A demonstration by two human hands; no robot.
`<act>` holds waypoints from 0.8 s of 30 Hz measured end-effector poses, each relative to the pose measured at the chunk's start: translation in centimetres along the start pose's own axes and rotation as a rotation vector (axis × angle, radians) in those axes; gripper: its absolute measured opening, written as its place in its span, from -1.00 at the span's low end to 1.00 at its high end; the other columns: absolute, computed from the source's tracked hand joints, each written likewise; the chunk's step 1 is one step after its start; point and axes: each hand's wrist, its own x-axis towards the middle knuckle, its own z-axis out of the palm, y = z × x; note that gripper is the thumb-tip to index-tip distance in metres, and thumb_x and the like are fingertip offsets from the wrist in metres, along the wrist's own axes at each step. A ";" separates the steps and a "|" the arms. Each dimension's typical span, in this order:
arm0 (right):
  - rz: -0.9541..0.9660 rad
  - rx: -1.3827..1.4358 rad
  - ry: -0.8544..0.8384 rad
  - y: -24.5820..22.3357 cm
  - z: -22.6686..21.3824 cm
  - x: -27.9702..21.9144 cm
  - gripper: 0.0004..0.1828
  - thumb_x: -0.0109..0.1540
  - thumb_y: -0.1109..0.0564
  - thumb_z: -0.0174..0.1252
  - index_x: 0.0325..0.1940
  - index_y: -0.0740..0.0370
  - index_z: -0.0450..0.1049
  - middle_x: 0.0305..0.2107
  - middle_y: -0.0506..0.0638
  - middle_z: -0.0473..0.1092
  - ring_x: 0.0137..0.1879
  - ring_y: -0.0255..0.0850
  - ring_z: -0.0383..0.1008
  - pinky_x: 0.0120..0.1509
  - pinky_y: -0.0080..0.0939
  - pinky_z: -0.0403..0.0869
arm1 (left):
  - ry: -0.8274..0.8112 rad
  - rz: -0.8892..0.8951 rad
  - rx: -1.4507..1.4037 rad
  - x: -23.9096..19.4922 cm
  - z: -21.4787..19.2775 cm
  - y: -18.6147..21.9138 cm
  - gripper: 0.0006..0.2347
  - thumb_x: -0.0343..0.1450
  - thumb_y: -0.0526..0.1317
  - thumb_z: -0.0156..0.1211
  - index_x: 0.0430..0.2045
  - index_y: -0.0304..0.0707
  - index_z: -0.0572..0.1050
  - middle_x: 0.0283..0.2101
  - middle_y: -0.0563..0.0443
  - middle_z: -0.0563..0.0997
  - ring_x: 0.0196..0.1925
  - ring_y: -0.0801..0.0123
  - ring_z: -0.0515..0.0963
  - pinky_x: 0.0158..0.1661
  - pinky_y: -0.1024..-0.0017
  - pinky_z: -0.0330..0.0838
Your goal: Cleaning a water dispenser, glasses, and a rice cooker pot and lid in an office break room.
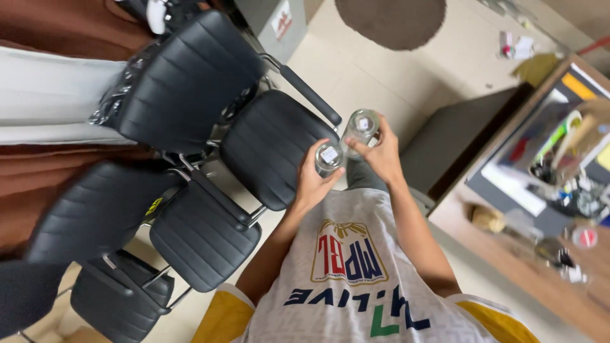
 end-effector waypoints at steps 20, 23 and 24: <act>0.045 0.070 0.175 6.4 -11.8 -23.7 -0.19 0.08 0.12 0.50 0.35 0.28 0.31 0.10 0.03 0.45 0.26 -0.20 0.44 0.41 -0.17 0.38 | -0.205 0.144 0.105 -13.8 10.3 4.1 -0.41 0.23 -0.35 0.50 0.18 -0.33 0.39 0.11 -0.23 0.57 0.17 0.04 0.59 0.17 0.26 0.45; 0.033 0.105 0.141 7.1 -14.8 -26.4 -0.20 0.09 0.14 0.49 0.35 0.27 0.31 0.09 0.02 0.44 0.26 -0.21 0.44 0.41 -0.17 0.39 | -0.184 0.118 0.074 -17.1 13.0 5.1 -0.40 0.24 -0.35 0.50 0.19 -0.34 0.38 0.12 -0.23 0.56 0.17 0.05 0.58 0.17 0.27 0.44; 0.041 0.129 0.122 7.4 -15.9 -27.6 -0.21 0.10 0.14 0.48 0.35 0.27 0.30 0.08 0.01 0.45 0.25 -0.22 0.45 0.41 -0.18 0.40 | -0.177 0.111 0.057 -18.5 14.0 5.4 -0.40 0.24 -0.36 0.50 0.20 -0.34 0.37 0.13 -0.23 0.56 0.17 0.05 0.58 0.17 0.26 0.44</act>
